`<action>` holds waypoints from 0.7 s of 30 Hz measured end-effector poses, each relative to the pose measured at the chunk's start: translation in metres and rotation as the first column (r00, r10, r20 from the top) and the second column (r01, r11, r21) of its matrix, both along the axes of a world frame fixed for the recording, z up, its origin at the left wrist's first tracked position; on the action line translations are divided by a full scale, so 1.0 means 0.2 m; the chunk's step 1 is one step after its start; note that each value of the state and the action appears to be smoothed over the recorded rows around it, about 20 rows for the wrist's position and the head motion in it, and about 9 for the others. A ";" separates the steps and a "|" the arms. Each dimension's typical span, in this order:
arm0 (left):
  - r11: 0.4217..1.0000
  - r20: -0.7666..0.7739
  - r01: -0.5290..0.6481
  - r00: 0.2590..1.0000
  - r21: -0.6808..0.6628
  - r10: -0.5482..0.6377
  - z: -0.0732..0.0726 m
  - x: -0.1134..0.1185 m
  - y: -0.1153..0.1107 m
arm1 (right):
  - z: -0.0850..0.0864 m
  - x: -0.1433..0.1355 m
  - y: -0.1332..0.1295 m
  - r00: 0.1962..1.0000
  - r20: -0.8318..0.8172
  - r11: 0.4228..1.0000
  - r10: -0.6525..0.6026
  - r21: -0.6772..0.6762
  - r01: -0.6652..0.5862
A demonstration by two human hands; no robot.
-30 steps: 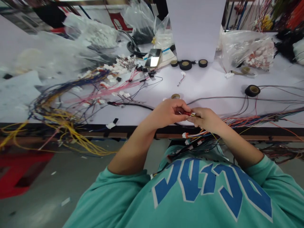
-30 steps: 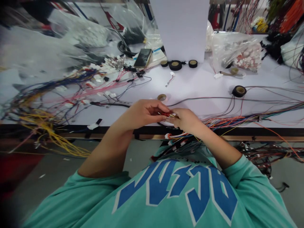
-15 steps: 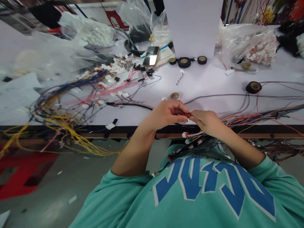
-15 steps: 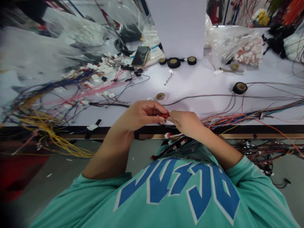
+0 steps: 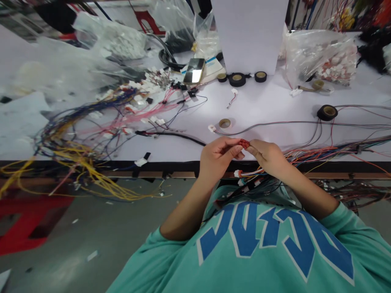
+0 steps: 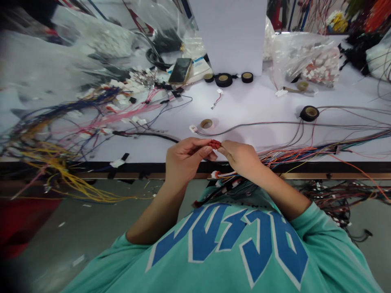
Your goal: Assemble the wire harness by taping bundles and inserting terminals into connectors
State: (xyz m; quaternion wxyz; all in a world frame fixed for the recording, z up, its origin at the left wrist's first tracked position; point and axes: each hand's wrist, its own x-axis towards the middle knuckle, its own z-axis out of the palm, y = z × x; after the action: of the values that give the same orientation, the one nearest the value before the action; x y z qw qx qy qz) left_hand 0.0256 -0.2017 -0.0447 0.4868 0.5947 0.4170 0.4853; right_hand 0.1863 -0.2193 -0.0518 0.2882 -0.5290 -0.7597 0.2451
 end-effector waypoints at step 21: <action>0.901 0.110 0.325 0.946 -0.288 -0.306 -0.01 0.24 0.06 | -0.03 0.14 0.09 0.411 -0.857 0.877 -0.310 -0.425 -0.225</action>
State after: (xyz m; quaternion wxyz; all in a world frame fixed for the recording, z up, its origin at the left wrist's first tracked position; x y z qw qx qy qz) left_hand 0.0742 -0.1896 -0.0464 0.6566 0.5576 0.3692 0.3487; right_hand 0.2145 -0.2009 -0.0578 0.5191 -0.3830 -0.3794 0.6633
